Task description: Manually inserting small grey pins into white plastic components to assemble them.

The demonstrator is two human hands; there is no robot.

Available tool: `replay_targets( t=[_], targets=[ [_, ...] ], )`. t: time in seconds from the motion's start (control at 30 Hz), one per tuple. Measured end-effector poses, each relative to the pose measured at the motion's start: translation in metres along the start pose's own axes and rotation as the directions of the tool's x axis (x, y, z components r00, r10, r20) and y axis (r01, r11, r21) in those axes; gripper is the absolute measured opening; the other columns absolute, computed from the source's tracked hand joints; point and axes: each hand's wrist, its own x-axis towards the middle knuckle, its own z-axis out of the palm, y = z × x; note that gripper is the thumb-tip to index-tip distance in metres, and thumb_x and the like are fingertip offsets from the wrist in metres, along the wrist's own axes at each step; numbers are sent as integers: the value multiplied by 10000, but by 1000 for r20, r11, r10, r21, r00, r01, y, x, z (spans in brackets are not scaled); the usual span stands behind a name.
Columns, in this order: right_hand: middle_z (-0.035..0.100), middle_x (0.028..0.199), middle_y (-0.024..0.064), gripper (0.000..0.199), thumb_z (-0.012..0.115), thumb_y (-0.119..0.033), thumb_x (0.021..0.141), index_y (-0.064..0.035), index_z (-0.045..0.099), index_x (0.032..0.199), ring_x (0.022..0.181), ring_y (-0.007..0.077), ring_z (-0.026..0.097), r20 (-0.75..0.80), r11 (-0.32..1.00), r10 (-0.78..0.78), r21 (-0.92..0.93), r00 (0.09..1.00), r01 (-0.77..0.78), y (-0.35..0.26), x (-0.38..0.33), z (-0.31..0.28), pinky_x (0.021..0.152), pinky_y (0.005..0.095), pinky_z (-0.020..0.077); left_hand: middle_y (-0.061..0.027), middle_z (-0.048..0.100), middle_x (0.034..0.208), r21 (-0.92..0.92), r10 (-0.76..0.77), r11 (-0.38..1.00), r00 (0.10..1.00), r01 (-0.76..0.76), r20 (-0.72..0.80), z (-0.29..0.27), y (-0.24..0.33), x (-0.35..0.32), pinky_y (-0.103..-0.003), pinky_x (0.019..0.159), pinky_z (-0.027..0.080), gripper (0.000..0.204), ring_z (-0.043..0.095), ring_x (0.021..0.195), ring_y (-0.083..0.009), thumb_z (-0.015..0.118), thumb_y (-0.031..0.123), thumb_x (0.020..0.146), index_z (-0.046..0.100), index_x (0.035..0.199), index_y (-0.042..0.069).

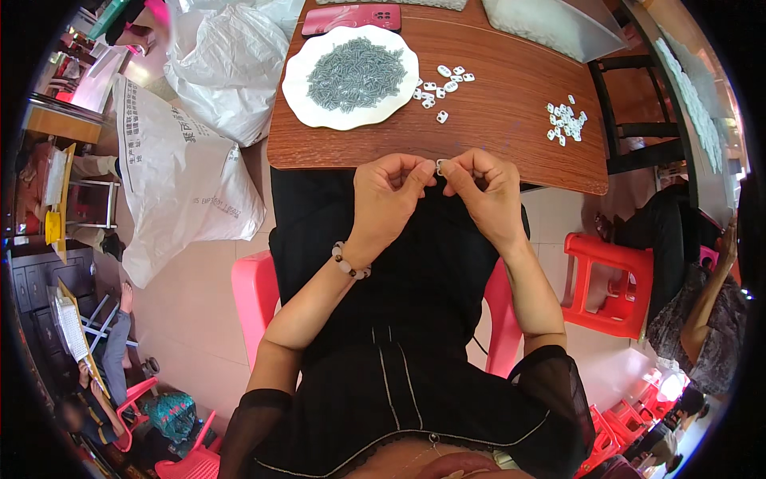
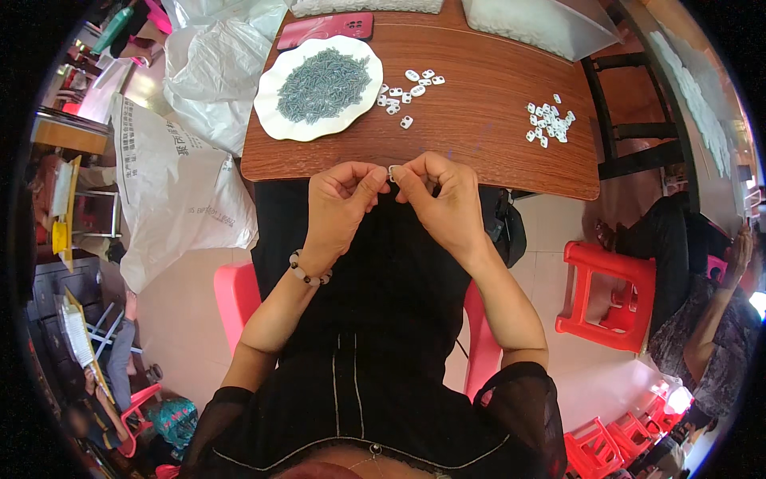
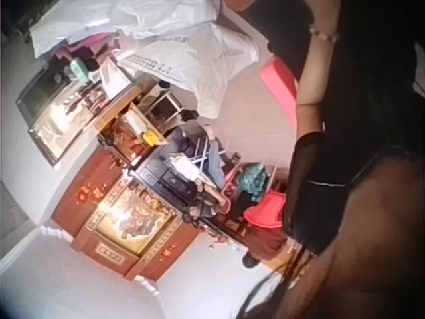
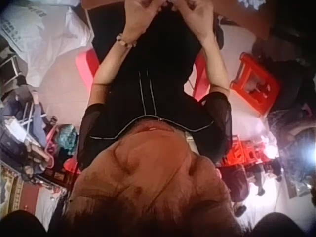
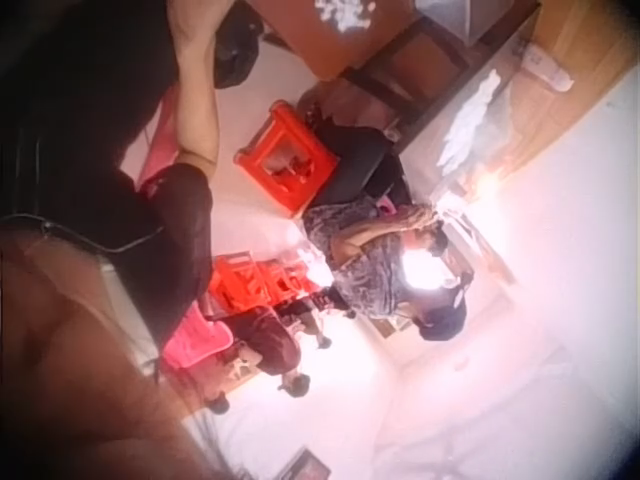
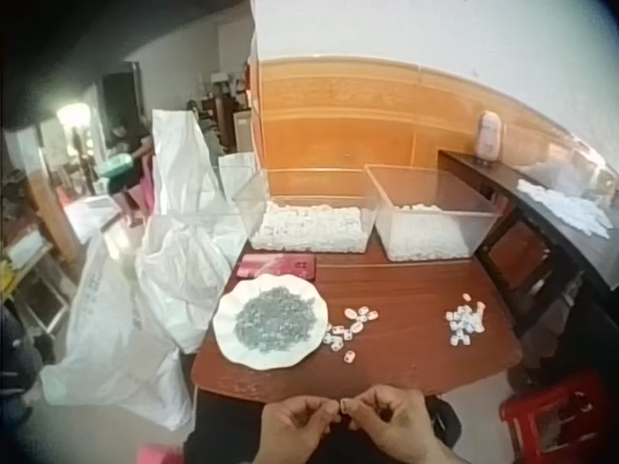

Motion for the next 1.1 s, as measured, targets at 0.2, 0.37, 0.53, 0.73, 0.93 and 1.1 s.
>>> replay_targets(
  t=[0.2, 0.37, 0.53, 0.73, 0.93, 1.1],
  targets=[
    [637, 598, 17, 171, 671, -143, 878, -2, 654, 782, 524, 11, 497, -22, 1000, -9, 20, 1000, 10, 2, 1, 0, 472, 201, 347, -41, 671, 721, 56, 30, 998, 999, -29, -22, 4, -1, 2, -184, 569, 471, 141, 591, 626, -45, 677, 94, 883, 691, 878, -47],
    [639, 610, 18, 172, 665, -138, 884, 4, 655, 787, 532, 12, 509, -9, 1000, -2, 9, 1000, 2, 3, 1, -2, 479, 196, 357, -42, 673, 718, 79, 35, 996, 999, -34, -12, 4, 1, 4, -184, 570, 472, 147, 590, 624, -46, 672, 98, 886, 691, 879, -48],
    [651, 650, 24, 173, 657, -138, 899, 10, 663, 810, 573, 26, 555, -23, 993, 38, 111, 999, -36, 2, 3, 0, 521, 183, 404, -41, 683, 746, 13, -33, 999, 999, 32, 37, 2, 3, 6, -188, 532, 446, 202, 547, 585, -42, 648, 165, 922, 695, 927, -31],
    [651, 658, 27, 175, 653, -135, 904, 16, 663, 817, 596, 36, 584, -32, 992, 49, 118, 998, -44, 3, 4, -1, 542, 183, 429, -47, 688, 801, -134, -77, 987, 995, 85, 65, -3, -2, 6, -185, 548, 436, 286, 528, 601, -38, 608, 253, 954, 695, 951, -19],
    [648, 649, 26, 175, 666, -137, 895, 11, 657, 801, 593, 35, 590, -38, 991, 74, 115, 997, -69, -3, 3, -3, 539, 183, 429, -40, 677, 804, -148, -92, 984, 995, 98, 47, -5, -2, 3, -184, 561, 414, 234, 525, 614, -47, 612, 220, 950, 693, 969, 2],
    [641, 634, 17, 180, 677, -144, 888, 8, 653, 794, 584, 34, 589, -35, 993, 61, 102, 998, -57, -2, 3, -4, 532, 181, 423, -28, 668, 783, -187, -94, 977, 994, 102, 48, -4, 0, 2, -178, 553, 408, 205, 516, 606, -36, 636, 199, 931, 692, 955, 4]
  ],
)
